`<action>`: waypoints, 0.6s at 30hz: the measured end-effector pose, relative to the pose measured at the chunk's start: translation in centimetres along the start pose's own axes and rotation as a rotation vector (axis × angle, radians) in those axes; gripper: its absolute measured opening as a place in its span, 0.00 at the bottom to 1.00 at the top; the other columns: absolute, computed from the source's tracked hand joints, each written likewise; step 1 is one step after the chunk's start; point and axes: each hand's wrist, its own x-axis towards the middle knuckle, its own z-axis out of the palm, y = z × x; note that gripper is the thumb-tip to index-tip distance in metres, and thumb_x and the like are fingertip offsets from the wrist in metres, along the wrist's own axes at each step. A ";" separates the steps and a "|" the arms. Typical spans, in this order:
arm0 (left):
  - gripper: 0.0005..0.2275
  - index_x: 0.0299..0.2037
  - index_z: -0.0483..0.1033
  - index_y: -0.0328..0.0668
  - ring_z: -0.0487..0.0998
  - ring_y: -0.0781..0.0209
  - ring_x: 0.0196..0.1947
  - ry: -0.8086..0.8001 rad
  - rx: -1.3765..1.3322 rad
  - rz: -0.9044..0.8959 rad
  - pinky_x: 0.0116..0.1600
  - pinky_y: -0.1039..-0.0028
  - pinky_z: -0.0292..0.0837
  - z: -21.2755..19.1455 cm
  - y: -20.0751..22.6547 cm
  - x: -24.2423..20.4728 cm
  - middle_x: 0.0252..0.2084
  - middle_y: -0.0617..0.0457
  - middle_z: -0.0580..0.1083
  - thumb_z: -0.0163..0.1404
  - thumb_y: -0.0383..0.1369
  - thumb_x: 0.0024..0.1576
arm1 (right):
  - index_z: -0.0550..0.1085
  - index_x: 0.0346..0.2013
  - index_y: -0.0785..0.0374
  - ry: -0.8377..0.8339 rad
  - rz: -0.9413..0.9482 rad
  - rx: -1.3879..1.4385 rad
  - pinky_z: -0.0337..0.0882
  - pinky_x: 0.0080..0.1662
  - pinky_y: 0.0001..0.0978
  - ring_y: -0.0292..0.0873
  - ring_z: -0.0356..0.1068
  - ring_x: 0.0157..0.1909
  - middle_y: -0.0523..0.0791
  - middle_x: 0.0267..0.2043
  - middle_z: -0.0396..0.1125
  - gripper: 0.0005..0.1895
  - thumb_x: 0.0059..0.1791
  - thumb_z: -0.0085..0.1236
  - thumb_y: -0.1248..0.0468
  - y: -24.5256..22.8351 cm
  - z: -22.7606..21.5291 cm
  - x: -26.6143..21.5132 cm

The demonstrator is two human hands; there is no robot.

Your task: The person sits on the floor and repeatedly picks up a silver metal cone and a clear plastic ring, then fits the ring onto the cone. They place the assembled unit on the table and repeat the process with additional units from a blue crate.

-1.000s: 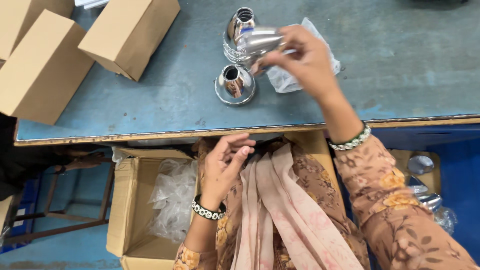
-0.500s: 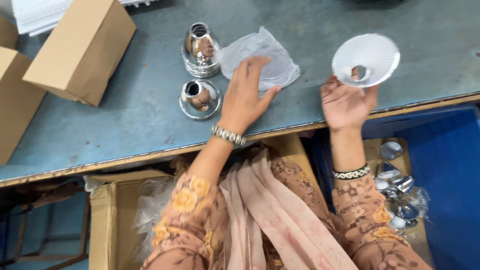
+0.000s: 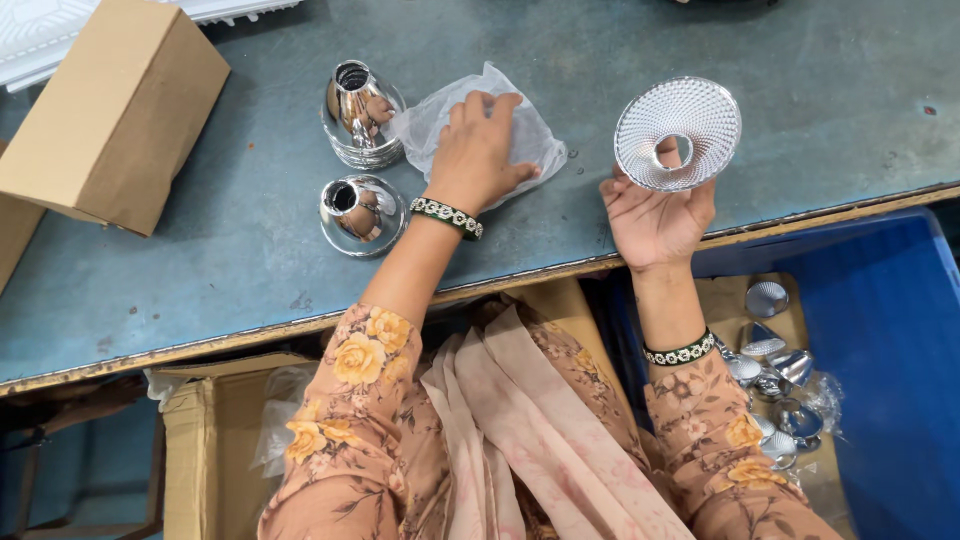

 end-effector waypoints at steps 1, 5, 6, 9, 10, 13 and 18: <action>0.39 0.62 0.67 0.47 0.65 0.40 0.59 -0.003 0.011 -0.004 0.57 0.50 0.66 -0.2 0.0 -0.1 0.58 0.42 0.66 0.71 0.43 0.39 | 0.69 0.59 0.54 -0.003 0.004 0.009 0.67 0.52 0.34 0.42 0.70 0.53 0.40 0.54 0.70 0.28 0.49 0.63 0.45 -0.1 -0.1 0.0; 0.42 0.63 0.67 0.48 0.61 0.39 0.59 -0.001 -0.021 -0.025 0.57 0.52 0.65 -0.9 0.3 -0.3 0.58 0.42 0.61 0.73 0.42 0.36 | 0.69 0.59 0.55 -0.012 0.002 -0.017 0.66 0.51 0.33 0.42 0.70 0.52 0.41 0.54 0.70 0.28 0.50 0.63 0.45 0.0 -0.3 -0.1; 0.42 0.63 0.67 0.49 0.61 0.39 0.59 -0.002 -0.026 -0.027 0.57 0.52 0.65 -1.1 0.3 -0.5 0.58 0.42 0.60 0.73 0.41 0.35 | 0.69 0.58 0.55 -0.015 0.002 -0.015 0.66 0.50 0.33 0.42 0.70 0.53 0.41 0.54 0.70 0.28 0.51 0.62 0.45 0.0 -0.4 -0.1; 0.43 0.64 0.67 0.51 0.60 0.39 0.60 -0.006 -0.048 -0.037 0.57 0.51 0.65 -1.3 0.4 -0.8 0.59 0.42 0.57 0.74 0.39 0.34 | 0.69 0.58 0.55 -0.023 0.004 -0.008 0.66 0.52 0.33 0.42 0.70 0.54 0.41 0.55 0.70 0.27 0.51 0.62 0.45 0.0 -0.4 -0.2; 0.42 0.63 0.68 0.52 0.61 0.39 0.60 -0.006 -0.058 -0.041 0.56 0.50 0.65 -1.4 0.4 -0.9 0.59 0.42 0.57 0.74 0.39 0.34 | 0.69 0.58 0.55 -0.025 0.005 -0.005 0.67 0.53 0.33 0.42 0.71 0.54 0.41 0.55 0.71 0.27 0.51 0.61 0.45 0.0 -0.3 -0.2; 0.40 0.59 0.69 0.52 0.61 0.38 0.60 0.022 -0.078 -0.038 0.56 0.50 0.65 -1.4 0.3 -1.0 0.59 0.42 0.56 0.75 0.38 0.32 | 0.68 0.60 0.54 -0.010 0.004 -0.009 0.67 0.52 0.33 0.42 0.71 0.54 0.41 0.55 0.71 0.29 0.50 0.61 0.45 0.0 -0.2 -0.1; 0.37 0.55 0.70 0.51 0.63 0.40 0.59 0.043 -0.102 -0.033 0.57 0.50 0.64 -1.2 0.0 -1.4 0.57 0.44 0.60 0.74 0.38 0.33 | 0.68 0.61 0.54 -0.021 0.017 -0.004 0.67 0.52 0.33 0.43 0.71 0.53 0.42 0.55 0.70 0.29 0.51 0.61 0.45 -0.1 -0.1 -0.1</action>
